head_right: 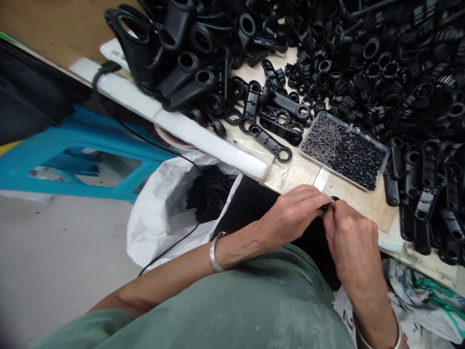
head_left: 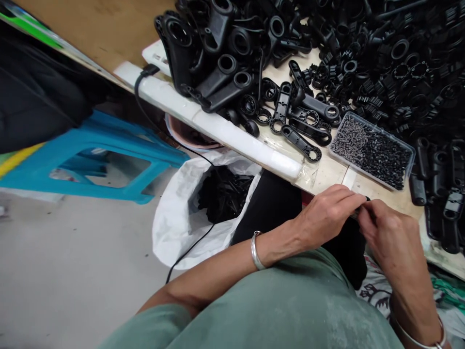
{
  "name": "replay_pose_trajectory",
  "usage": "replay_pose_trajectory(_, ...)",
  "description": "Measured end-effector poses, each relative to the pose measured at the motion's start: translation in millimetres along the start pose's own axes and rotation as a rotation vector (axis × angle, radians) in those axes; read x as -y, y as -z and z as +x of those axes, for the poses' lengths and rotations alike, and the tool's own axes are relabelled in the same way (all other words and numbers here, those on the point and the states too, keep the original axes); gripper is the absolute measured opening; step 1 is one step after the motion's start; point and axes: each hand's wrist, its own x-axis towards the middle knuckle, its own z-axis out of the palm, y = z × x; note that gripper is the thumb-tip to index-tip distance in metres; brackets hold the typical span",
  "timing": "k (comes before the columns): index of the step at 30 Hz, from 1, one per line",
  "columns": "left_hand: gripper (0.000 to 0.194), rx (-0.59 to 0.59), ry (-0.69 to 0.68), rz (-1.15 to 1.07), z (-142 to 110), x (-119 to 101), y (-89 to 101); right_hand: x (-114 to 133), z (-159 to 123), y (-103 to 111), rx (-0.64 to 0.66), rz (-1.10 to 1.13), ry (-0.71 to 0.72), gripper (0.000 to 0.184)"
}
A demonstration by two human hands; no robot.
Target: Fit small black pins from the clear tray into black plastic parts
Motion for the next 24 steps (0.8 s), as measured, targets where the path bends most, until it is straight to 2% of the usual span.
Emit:
replay_pose_trajectory(4,0.02,-0.023,-0.018,0.007,-1,2,-0.2,15,2,1,0.019,-0.164,-0.018,0.033)
replay_pose_trajectory(6,0.022,-0.006,-0.031,0.001,-1,4,0.1,14,4,-1,0.012,-0.13,-0.052,0.033)
replay_pose_trajectory(8,0.026,0.006,-0.025,-0.009,-3,5,-0.2,6,4,-3,0.018,0.068,-0.118,0.034)
replay_pose_trajectory(11,0.027,-0.027,0.021,-0.015,-6,4,-1.8,-12,0,-8,0.094,0.603,-0.315,0.031)
replay_pose_trajectory(13,0.026,-0.081,0.03,-0.009,-7,2,-3.0,-19,-6,-11,0.03,0.899,-0.484,0.032)
replay_pose_trajectory(15,0.026,-0.143,0.014,-0.004,-6,-1,-3.7,-19,-11,-13,-0.111,1.082,-0.611,0.043)
replay_pose_trajectory(17,0.025,-0.184,-0.001,-0.006,-3,-6,-4.0,-14,-13,-15,-0.148,1.253,-0.658,0.063)
replay_pose_trajectory(19,0.025,-0.206,-0.017,-0.016,0,-10,-4.1,-7,-13,-15,-0.102,1.44,-0.658,0.076)
replay_pose_trajectory(21,0.025,-0.227,-0.037,-0.021,2,-13,-4.2,-1,-11,-16,-0.093,1.583,-0.664,0.074)
replay_pose_trajectory(24,0.025,-0.249,-0.061,-0.013,4,-16,-3.8,5,-8,-17,-0.142,1.664,-0.708,0.063)
